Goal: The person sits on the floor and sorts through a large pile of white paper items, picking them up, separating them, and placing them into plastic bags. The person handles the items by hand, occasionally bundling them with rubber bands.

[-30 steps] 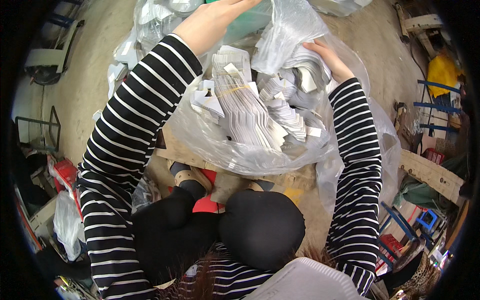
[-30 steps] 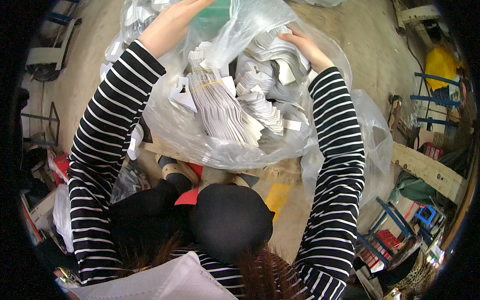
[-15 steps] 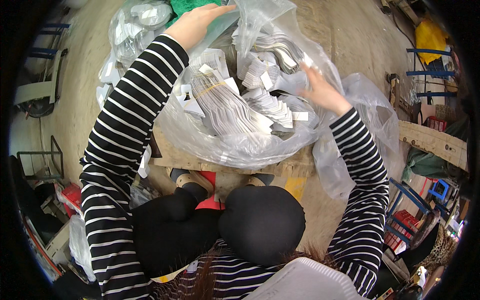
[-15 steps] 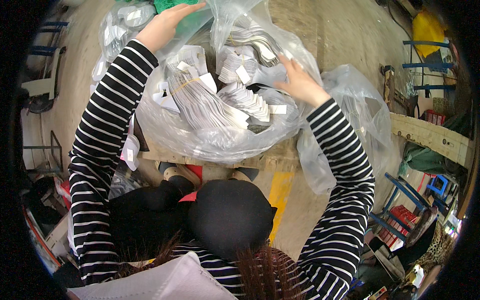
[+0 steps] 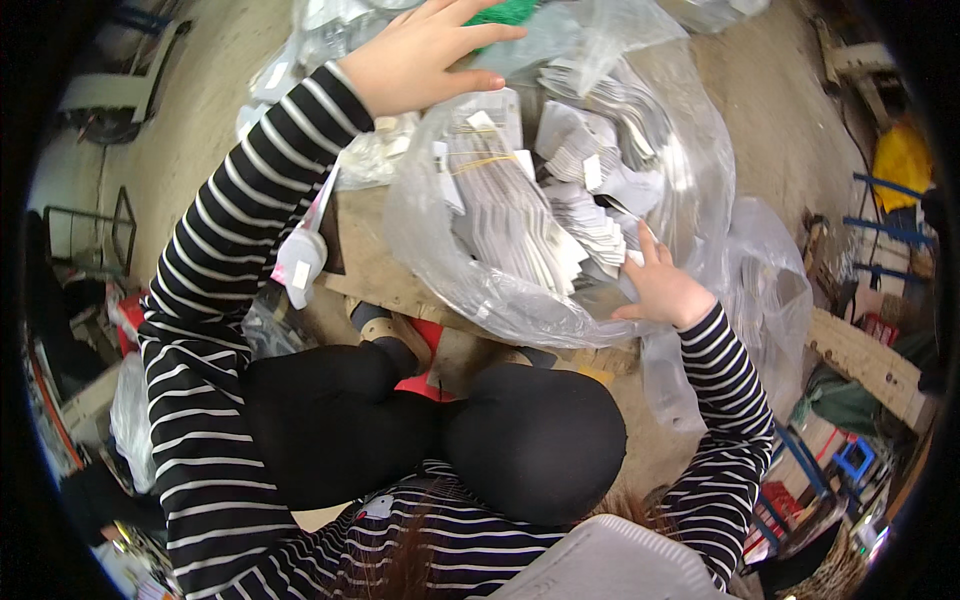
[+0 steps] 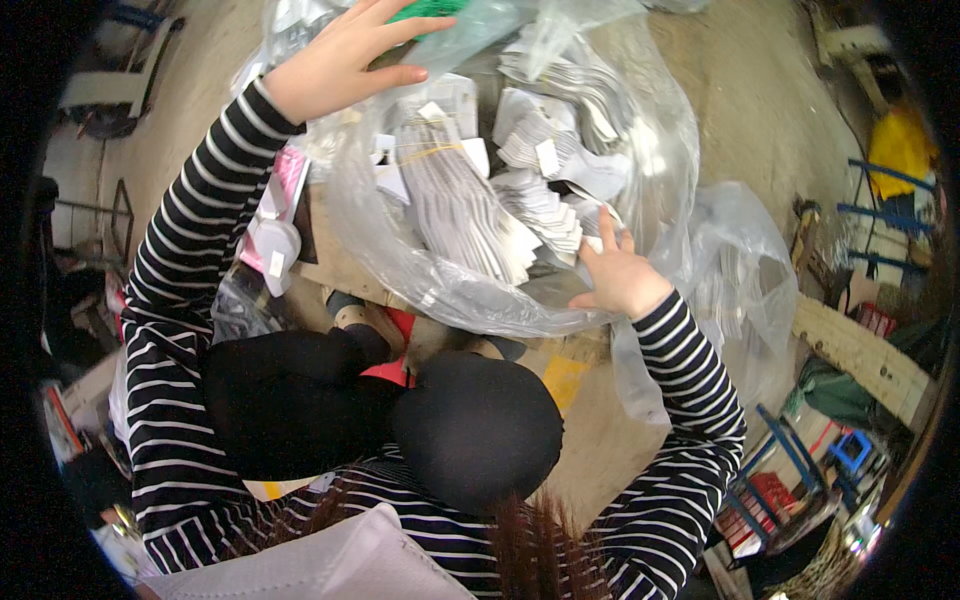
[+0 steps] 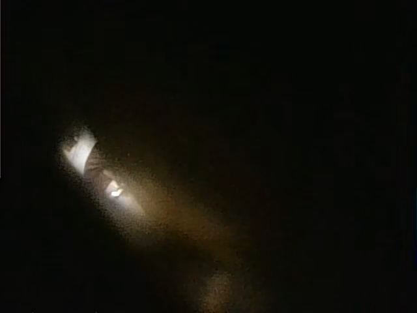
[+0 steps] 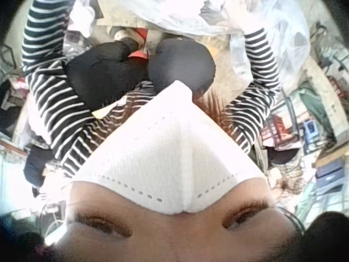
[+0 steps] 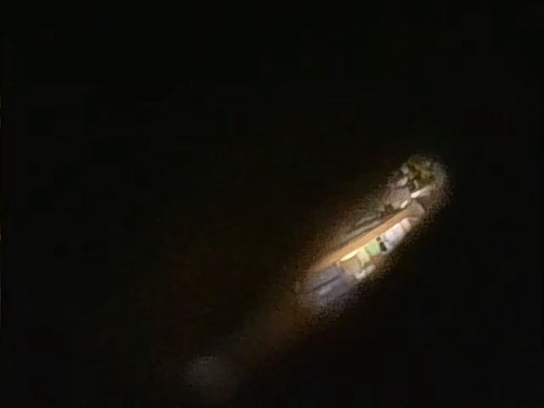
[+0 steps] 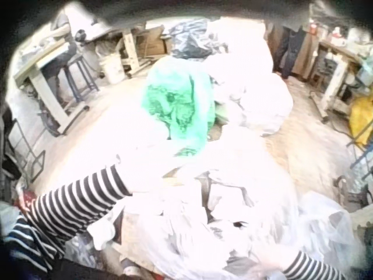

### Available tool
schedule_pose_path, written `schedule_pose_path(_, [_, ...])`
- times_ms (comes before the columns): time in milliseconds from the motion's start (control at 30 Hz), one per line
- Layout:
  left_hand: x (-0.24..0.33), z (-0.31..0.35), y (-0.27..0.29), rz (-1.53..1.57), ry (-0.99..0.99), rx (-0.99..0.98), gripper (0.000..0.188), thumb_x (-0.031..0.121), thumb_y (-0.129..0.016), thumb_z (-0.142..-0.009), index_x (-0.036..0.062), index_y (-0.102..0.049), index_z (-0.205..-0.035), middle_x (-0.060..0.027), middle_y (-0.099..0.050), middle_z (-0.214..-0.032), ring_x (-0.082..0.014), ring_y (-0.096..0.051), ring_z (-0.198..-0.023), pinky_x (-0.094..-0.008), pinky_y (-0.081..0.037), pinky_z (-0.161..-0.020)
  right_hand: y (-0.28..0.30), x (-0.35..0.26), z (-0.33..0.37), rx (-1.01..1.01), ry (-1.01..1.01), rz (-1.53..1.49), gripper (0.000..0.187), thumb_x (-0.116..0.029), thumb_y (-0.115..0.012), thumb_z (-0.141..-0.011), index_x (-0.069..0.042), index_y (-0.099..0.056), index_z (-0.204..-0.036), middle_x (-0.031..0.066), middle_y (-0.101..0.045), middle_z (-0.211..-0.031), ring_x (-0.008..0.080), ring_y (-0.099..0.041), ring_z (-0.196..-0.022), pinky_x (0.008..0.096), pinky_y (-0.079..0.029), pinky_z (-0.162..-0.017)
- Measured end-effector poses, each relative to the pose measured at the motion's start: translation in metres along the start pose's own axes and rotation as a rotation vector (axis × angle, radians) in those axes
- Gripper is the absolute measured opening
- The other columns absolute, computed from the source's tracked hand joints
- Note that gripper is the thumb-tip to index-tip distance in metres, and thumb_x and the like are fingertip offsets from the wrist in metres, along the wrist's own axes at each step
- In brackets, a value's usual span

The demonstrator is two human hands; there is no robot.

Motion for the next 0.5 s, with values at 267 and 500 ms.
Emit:
schedule_pose_path(267, [-0.025,0.178,0.049,0.206,0.556,0.184,0.047,0.02,-0.058,-0.1,0.0016,-0.048,-0.141,-0.0127,-0.055,-0.14,-0.0236,-0.053,-0.128,-0.0334,-0.039,-0.109,0.064,-0.005,0.01,0.366,0.161,-0.098,0.062,-0.016,-0.067,-0.087,-0.006,-0.045,-0.145,0.0255,-0.049,-0.142,0.0387,-0.048,-0.131,0.0417,-0.039,-0.108])
schedule_pose_path(500, [-0.018,0.256,0.005,0.736,0.887,0.248,0.046,0.012,-0.053,-0.101,0.0002,-0.044,-0.144,-0.0138,-0.058,-0.133,-0.019,-0.055,-0.122,-0.0328,-0.041,-0.105,0.11,0.013,0.046,0.43,0.083,-0.224,0.064,-0.007,-0.067,-0.087,-0.01,-0.044,-0.147,0.017,-0.049,-0.146,0.0345,-0.045,-0.136,0.0397,-0.036,-0.112])
Point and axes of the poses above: each hand's wrist, its own z-axis away from the middle knuckle, its own y-axis out of the back of the hand, x = y × z, the point moved 2 cm from there along -z, towards the middle knuckle
